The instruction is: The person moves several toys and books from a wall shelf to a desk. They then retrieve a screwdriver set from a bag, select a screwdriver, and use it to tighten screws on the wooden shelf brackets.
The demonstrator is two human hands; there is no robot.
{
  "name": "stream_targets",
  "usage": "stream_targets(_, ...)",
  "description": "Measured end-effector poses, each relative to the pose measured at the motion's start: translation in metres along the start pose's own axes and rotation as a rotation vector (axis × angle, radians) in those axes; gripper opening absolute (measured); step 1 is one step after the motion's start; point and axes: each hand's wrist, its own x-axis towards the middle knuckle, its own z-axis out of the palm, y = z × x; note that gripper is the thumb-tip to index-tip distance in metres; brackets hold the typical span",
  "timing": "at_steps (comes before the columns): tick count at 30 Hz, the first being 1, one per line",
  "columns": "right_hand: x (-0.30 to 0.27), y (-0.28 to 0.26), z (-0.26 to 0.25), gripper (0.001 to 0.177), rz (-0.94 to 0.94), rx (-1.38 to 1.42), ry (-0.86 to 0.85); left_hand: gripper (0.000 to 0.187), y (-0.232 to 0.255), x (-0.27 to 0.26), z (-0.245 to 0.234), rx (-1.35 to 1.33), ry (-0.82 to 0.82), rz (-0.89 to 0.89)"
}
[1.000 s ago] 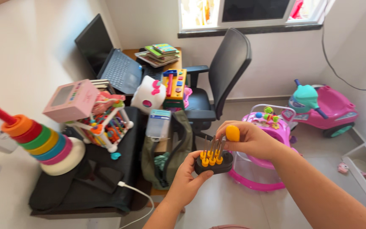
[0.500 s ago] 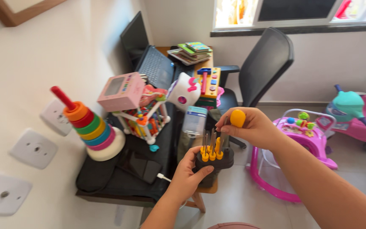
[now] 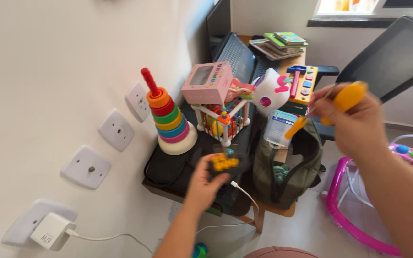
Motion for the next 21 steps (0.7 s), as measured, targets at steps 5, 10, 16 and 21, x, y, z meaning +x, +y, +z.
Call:
stream_targets(5,-0.014,0.035,0.047,0.014,0.126,-0.068,-0.179,0.054,-0.025,-0.006,-0.093,0.190,0.227,-0.007)
stream_targets(10,-0.025,0.051,0.093,0.012,0.114,0.035,-0.330,0.055,-0.045,-0.013,-0.144,0.551,0.394,0.007)
stream_targets(16,-0.028,0.050,0.121,0.015,0.157,0.132,-0.422,0.063,-0.067,-0.013,-0.152,0.911,0.524,-0.073)
stream_targets(21,-0.034,0.042,0.126,0.014,0.138,0.007,-0.476,0.072,-0.084,-0.020,-0.159,1.167,0.565,0.076)
